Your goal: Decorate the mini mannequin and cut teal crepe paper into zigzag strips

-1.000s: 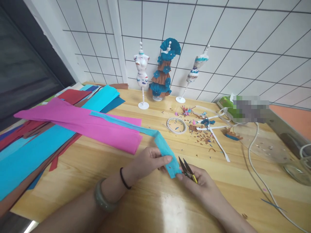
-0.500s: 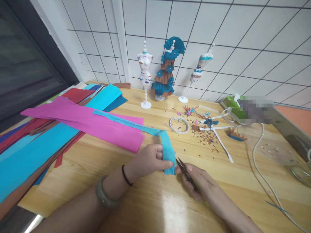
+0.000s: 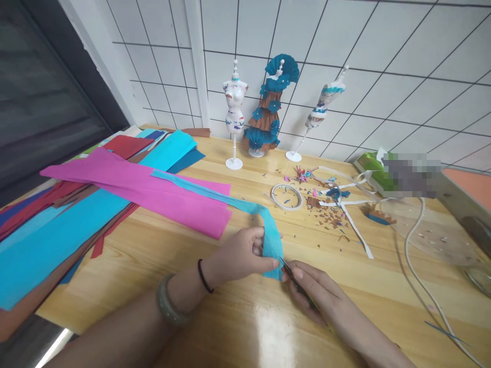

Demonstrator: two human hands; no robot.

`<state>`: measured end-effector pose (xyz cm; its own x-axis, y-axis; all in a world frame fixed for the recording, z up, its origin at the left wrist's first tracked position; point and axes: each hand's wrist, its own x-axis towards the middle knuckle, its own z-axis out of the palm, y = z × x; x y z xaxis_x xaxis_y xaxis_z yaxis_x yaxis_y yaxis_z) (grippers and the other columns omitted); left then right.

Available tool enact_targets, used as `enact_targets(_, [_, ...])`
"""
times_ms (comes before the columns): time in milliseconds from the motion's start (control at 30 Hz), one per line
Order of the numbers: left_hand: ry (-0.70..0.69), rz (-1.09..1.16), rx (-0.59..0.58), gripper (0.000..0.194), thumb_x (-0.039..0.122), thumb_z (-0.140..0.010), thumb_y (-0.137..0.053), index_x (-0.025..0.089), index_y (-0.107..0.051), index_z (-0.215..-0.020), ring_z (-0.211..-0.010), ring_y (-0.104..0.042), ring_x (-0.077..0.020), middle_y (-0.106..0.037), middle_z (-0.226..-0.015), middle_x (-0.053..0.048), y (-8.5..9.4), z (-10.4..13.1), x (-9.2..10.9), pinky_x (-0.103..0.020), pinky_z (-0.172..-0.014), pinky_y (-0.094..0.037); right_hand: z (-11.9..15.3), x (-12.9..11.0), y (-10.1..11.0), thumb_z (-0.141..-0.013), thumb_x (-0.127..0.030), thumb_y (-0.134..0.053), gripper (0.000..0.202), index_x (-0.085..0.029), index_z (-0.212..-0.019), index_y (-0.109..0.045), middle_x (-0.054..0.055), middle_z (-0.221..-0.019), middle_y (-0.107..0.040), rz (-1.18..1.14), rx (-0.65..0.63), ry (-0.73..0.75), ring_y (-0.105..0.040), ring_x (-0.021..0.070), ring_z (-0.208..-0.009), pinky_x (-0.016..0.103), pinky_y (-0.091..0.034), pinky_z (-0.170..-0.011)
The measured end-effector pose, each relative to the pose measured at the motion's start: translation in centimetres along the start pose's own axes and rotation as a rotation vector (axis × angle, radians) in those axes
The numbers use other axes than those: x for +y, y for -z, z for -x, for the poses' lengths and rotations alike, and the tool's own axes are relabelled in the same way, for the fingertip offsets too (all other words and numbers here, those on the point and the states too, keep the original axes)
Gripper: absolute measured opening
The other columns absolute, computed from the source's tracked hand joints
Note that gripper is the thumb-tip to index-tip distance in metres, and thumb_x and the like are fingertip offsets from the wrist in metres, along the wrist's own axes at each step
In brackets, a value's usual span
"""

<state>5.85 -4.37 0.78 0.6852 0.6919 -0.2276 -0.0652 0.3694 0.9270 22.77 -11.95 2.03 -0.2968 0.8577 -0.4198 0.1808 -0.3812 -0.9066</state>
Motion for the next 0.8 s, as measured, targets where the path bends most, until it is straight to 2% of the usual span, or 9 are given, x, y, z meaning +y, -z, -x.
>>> enact_targets(433, [0.016, 0.002, 0.013, 0.024, 0.019, -0.061, -0.073, 0.013, -0.054, -0.074, -0.067, -0.061, -0.0128, -0.062, -0.071, -0.001, -0.18, 0.04, 0.12, -0.026, -0.063, -0.049, -0.14, 0.32, -0.12, -0.088, -0.054, -0.040, 0.038, -0.020, -0.071, -0.043, -0.005, -0.062, -0.030, 0.006, 0.021, -0.019, -0.026, 0.0099, -0.054, 0.024, -0.022, -0.048])
enact_targets(800, [0.040, 0.013, 0.029, 0.028, 0.021, -0.058, -0.075, 0.013, -0.054, -0.075, -0.068, -0.061, -0.0141, -0.063, -0.073, -0.002, -0.02, -0.12, -0.17, -0.028, -0.064, -0.049, -0.19, 0.49, 0.22, -0.092, -0.048, -0.034, 0.037, -0.020, -0.069, -0.041, -0.005, -0.063, -0.033, 0.186, 0.048, 0.048, -0.031, 0.0114, -0.058, 0.025, -0.028, -0.055])
